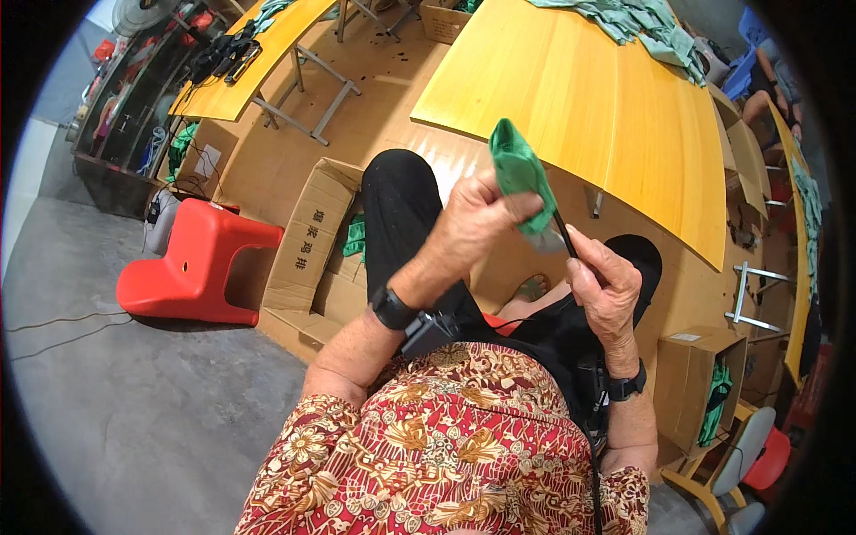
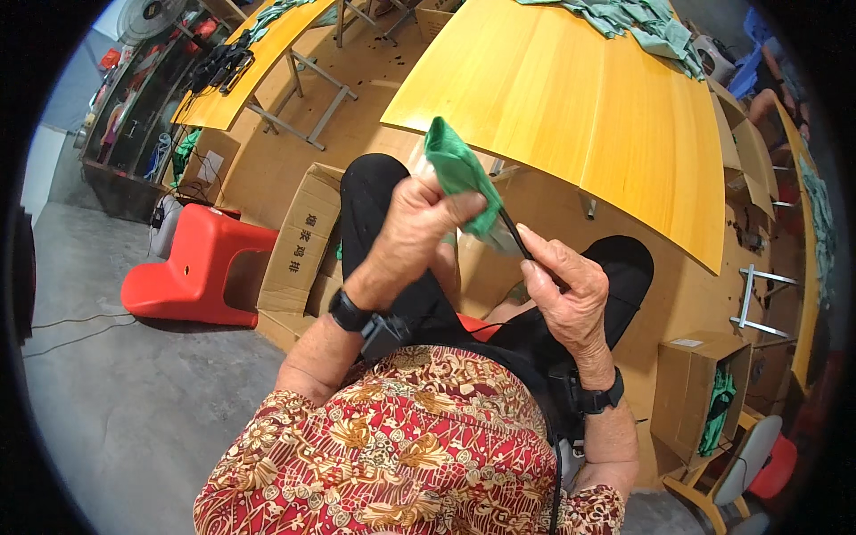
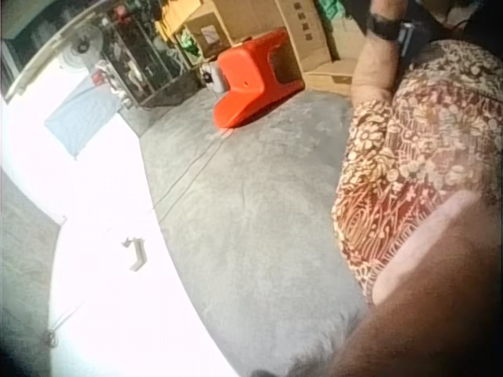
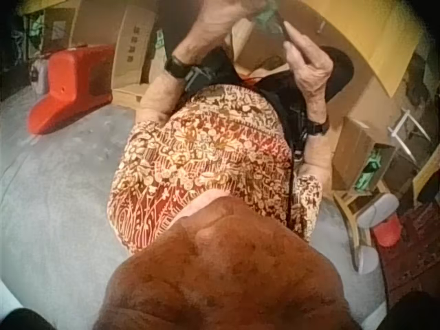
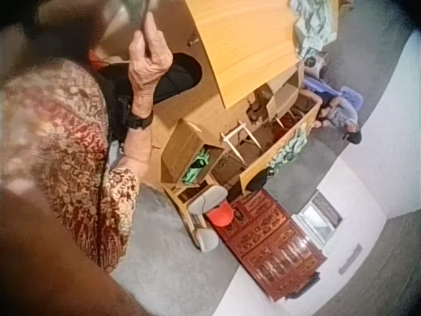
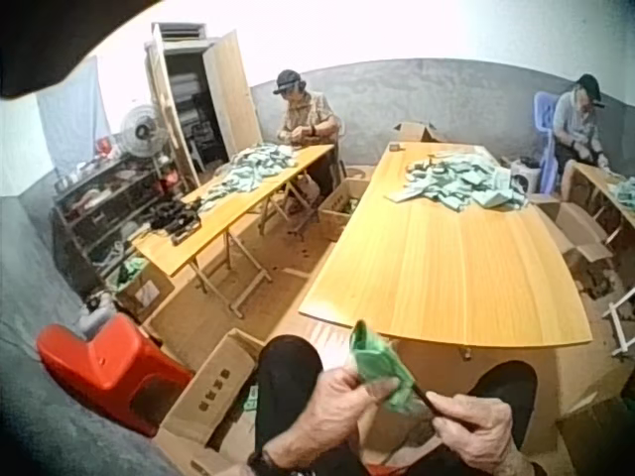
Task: Using a thin metal rod to turn green fabric strips inside out.
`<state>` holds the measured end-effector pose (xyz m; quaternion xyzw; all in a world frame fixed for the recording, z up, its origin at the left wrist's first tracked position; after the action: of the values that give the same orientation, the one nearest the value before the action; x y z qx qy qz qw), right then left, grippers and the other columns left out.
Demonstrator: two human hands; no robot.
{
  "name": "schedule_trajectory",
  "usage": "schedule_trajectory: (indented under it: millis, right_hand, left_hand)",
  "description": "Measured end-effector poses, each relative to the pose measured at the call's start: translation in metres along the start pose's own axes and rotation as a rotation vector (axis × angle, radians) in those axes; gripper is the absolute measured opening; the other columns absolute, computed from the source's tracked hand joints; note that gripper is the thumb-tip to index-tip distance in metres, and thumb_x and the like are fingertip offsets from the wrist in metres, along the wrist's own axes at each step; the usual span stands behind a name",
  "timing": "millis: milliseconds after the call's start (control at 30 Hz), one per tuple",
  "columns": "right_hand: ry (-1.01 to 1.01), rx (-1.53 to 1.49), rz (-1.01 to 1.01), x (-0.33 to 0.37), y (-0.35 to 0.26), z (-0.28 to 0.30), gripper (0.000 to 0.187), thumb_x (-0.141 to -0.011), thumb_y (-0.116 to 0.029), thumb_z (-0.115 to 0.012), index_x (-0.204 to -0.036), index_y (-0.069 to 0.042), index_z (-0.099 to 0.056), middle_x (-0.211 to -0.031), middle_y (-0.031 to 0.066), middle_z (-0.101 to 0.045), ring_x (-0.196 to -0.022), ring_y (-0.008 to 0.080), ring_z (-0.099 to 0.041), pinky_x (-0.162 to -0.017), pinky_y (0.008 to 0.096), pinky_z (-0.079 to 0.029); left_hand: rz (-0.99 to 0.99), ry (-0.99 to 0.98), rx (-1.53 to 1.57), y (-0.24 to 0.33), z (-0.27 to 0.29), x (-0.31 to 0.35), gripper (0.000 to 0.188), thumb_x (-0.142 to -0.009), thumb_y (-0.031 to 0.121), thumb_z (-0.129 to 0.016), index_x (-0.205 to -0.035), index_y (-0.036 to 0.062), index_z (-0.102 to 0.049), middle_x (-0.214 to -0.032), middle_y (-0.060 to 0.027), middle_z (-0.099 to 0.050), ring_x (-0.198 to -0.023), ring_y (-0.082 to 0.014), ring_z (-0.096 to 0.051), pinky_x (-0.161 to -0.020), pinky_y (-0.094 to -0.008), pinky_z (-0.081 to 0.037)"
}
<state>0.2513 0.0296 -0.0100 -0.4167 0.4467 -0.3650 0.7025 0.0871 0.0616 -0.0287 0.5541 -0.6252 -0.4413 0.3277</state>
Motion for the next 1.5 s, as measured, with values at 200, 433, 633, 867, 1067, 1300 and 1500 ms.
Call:
schedule_trajectory:
  millis: [200, 433, 633, 867, 1067, 1300, 1500]
  right_hand:
    - [0.057, -0.124, -0.106, 0.008, 0.012, 0.001, 0.038, -0.084, 0.008, -0.059, -0.12, -0.002, -0.066, -0.077, -0.0008, -0.057, -0.065, 0.0053, -0.05, -0.058, 0.0196, -0.04]
    - [-0.016, -0.066, -0.119, 0.014, 0.013, -0.007, 0.036, -0.089, 0.006, -0.056, -0.124, -0.001, -0.062, -0.082, 0.0032, -0.061, -0.068, 0.0083, -0.054, -0.059, 0.0217, -0.043]
    - [0.062, 0.017, -0.05, 0.015, 0.017, -0.01, 0.035, -0.09, 0.005, -0.056, -0.124, -0.002, -0.062, -0.079, 0.0038, -0.057, -0.067, 0.0097, -0.054, -0.06, 0.0225, -0.044]
    - [0.157, -0.109, -0.117, 0.019, 0.033, -0.014, 0.032, -0.093, 0.002, -0.056, -0.124, -0.002, -0.063, -0.079, 0.0007, -0.057, -0.068, 0.0084, -0.053, -0.061, 0.0209, -0.044]
    - [0.032, 0.103, 0.037, 0.013, 0.01, -0.015, 0.032, -0.091, 0.004, -0.057, -0.123, -0.001, -0.063, -0.08, 0.0029, -0.057, -0.067, 0.01, -0.053, -0.062, 0.022, -0.044]
    - [0.122, 0.064, 0.045, 0.014, 0.006, -0.009, 0.033, -0.089, 0.005, -0.058, -0.122, 0.0, -0.064, -0.077, 0.0035, -0.056, -0.066, 0.0112, -0.054, -0.061, 0.0227, -0.044]
    - [0.111, -0.004, -0.018, 0.013, 0.015, -0.008, 0.035, -0.089, 0.007, -0.057, -0.122, 0.0, -0.064, -0.077, 0.0039, -0.057, -0.066, 0.0109, -0.054, -0.061, 0.0228, -0.044]
  left_hand:
    - [0.014, -0.029, -0.1, 0.002, -0.007, 0.009, 0.02, -0.092, 0.016, -0.067, -0.107, 0.0019, -0.067, -0.095, -0.0009, -0.068, -0.088, -0.0078, -0.062, -0.079, -0.0251, -0.05]
    - [-0.18, 0.156, -0.038, 0.028, 0.015, 0.002, 0.023, -0.094, 0.017, -0.065, -0.11, 0.0009, -0.064, -0.099, -0.0028, -0.068, -0.087, -0.0085, -0.062, -0.08, -0.0245, -0.05]
    - [-0.207, 0.222, 0.033, 0.022, 0.022, 0.002, 0.018, -0.093, 0.013, -0.066, -0.107, 0.0019, -0.066, -0.096, -0.0009, -0.069, -0.087, -0.0078, -0.062, -0.081, -0.0246, -0.05]
    - [-0.161, 0.19, -0.083, 0.015, 0.012, 0.01, 0.022, -0.093, 0.013, -0.066, -0.112, 0.0006, -0.065, -0.101, -0.0014, -0.068, -0.092, -0.0067, -0.061, -0.084, -0.0243, -0.05]
    - [-0.238, 0.256, -0.076, 0.033, 0.028, 0.008, 0.022, -0.095, 0.014, -0.063, -0.112, 0.0002, -0.063, -0.099, -0.001, -0.067, -0.089, -0.0072, -0.06, -0.083, -0.0229, -0.048]
    - [-0.223, 0.219, -0.135, 0.034, 0.025, 0.009, 0.018, -0.094, 0.014, -0.064, -0.104, -0.0009, -0.066, -0.092, 0.0005, -0.067, -0.083, -0.0049, -0.059, -0.077, -0.0215, -0.048]
    - [-0.214, 0.23, -0.111, 0.047, 0.017, 0.008, 0.016, -0.094, 0.013, -0.064, -0.105, 0.0006, -0.066, -0.091, 0.0009, -0.067, -0.083, -0.0055, -0.059, -0.076, -0.0215, -0.048]
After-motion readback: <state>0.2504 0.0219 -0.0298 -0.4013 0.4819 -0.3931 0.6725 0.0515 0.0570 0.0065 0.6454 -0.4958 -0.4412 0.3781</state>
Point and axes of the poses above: each hand's wrist, its own x-axis away from the middle knuckle, its own z-axis out of the back of the hand, y = z × x, the point moved 9 cm from there along -x, towards the middle knuckle
